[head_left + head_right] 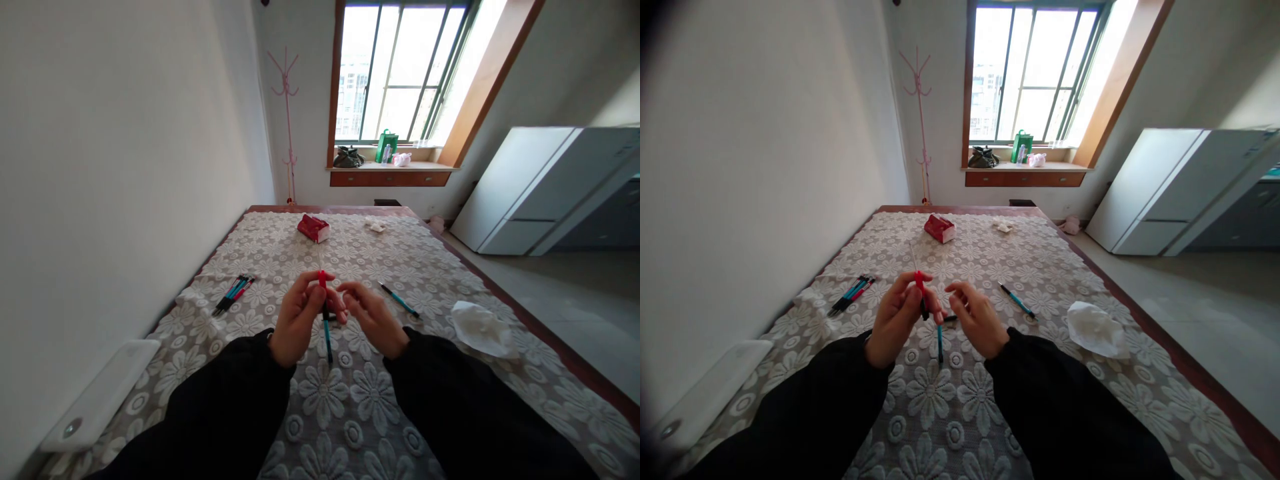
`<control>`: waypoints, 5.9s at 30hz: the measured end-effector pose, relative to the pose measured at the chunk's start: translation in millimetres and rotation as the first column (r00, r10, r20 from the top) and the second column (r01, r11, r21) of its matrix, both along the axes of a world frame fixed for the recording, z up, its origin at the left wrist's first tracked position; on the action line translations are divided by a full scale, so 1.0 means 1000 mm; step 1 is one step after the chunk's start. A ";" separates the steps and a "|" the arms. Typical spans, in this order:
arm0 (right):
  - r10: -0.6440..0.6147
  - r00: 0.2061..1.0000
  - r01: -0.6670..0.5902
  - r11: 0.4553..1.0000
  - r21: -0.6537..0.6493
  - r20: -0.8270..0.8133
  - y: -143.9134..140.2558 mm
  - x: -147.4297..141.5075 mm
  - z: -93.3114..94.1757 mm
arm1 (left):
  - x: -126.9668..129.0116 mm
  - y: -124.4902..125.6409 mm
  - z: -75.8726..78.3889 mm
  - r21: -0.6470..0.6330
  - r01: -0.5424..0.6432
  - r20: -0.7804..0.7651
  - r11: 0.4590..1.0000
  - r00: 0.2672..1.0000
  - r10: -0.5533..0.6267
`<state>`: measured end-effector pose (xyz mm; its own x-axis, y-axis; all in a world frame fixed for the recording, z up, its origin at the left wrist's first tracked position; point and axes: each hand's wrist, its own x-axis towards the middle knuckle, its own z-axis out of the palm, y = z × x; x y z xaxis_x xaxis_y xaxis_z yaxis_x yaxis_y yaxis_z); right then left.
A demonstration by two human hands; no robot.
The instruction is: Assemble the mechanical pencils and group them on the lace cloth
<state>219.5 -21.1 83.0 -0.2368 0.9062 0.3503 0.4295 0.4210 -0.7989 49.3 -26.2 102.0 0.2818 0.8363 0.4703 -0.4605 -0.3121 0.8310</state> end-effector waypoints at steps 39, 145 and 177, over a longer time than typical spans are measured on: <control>-0.220 0.634 0.001 0.959 0.284 0.742 0.014 -0.008 -0.075 | -0.013 0.031 -0.031 0.066 -0.308 -0.107 0.949 0.944 0.313; 0.050 0.998 -0.051 0.998 -0.039 -0.034 0.012 0.008 -0.091 | -0.035 0.012 -0.101 0.481 -0.123 -0.733 0.868 0.486 0.476; -0.199 0.460 -0.105 0.956 -0.275 -0.866 0.011 0.033 -0.095 | -0.001 0.017 -0.100 0.357 -0.122 -0.790 0.926 0.489 0.369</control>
<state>252.9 -10.2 -12.4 0.1050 0.9892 0.1025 -0.5512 0.1437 -0.8219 47.9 -8.9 2.1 0.4423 0.8416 0.3101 0.5305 -0.5242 0.6662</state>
